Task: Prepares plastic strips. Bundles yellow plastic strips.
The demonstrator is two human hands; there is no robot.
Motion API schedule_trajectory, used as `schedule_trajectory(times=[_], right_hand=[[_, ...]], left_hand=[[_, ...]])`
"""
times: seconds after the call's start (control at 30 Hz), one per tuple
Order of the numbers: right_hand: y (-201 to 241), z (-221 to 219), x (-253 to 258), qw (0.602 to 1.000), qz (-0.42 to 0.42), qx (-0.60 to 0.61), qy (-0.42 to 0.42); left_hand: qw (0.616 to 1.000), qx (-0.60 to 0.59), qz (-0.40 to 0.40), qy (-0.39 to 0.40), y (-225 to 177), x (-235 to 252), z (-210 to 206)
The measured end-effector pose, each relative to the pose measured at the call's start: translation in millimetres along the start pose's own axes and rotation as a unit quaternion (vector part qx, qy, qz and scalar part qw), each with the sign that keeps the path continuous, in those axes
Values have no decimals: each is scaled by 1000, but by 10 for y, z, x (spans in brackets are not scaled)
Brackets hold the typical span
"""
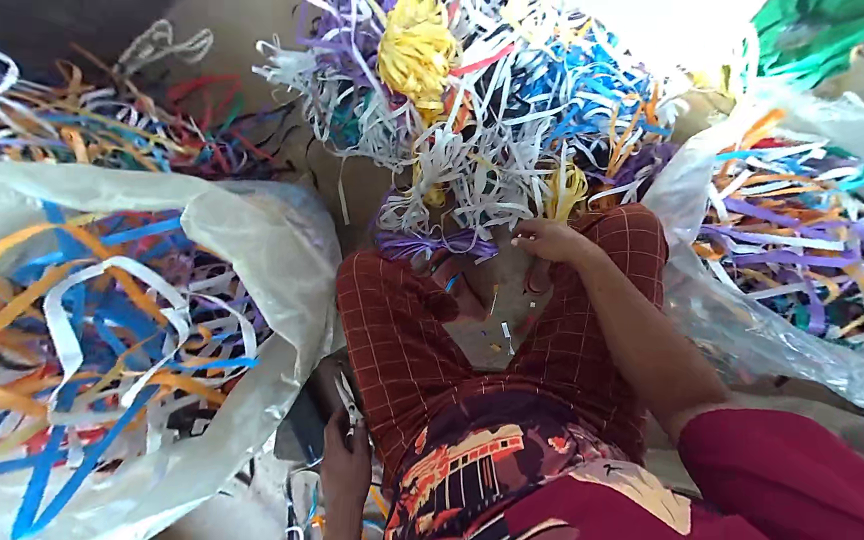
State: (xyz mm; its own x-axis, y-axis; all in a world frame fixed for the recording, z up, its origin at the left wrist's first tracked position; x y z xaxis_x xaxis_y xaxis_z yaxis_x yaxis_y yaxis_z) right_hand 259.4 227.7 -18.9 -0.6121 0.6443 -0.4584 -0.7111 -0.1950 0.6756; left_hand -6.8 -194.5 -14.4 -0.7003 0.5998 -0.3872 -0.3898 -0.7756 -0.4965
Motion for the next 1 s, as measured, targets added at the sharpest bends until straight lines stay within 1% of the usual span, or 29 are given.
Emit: schedule_trajectory(times=[0.07,0.1,0.13,0.2,0.23,0.37,0.5,0.57,0.63,0.7,0.77,0.83,0.87,0.93,0.97,1.0], right_hand=[[-2,1,-16,1000,2,1,3],[-11,0,-9,1000,2,2,4],[-20,-1,1,1000,2,1,7],[-47,-2,14,1000,2,0,10],[-64,-3,16,1000,3,3,9],[-137,20,-16,1000,-14,6,11],[-168,81,-17,999,-33,23,4],[-163,70,-16,999,-38,31,5],[-157,35,-3,998,-36,33,27],[-189,-19,32,998,-28,33,43],[-197,-52,33,997,-26,36,55],[-172,-64,7,997,-26,44,66],[-157,-67,-9,996,-28,50,71],[-125,-79,-31,995,-30,63,76],[-100,-79,-42,994,-29,72,76],[-65,-63,-55,994,-23,81,76]], left_hand=[[989,-51,-132,-34,-328,16,-88],[981,-43,-185,-41,-515,38,-163],[974,-11,-220,-47,-681,74,-243],[968,68,-234,-57,-845,247,-349],[964,90,-243,-54,-894,377,-357],[955,145,-259,2,-1172,973,-422],[940,220,-260,18,-1529,1626,-532],[931,281,-227,58,-1765,1893,-593],[912,345,-195,105,-1984,2133,-697],[894,379,-180,157,-2182,2328,-860],[881,377,-172,228,-2321,2494,-1137],[876,313,-177,321,-2379,2582,-1587],[863,288,-191,368,-2421,2550,-1848],[825,259,-231,446,-2620,2306,-2298],[815,234,-250,468,-2791,2116,-2442],[815,195,-258,481,-3040,1889,-2493]])
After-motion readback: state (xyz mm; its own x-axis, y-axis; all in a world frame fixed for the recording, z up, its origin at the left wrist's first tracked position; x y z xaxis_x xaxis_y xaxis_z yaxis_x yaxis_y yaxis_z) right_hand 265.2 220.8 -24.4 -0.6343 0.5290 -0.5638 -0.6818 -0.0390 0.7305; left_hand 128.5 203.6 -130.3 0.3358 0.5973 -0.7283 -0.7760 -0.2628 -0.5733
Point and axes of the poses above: each hand's wrist, its own x-axis towards the middle knuckle, its own z-axis out of the back of the hand, y = z × x, the point moved 4 cm from there along x, towards the middle knuckle, and after that the axes turned 1 degree about -z, right-handed, at the moved point
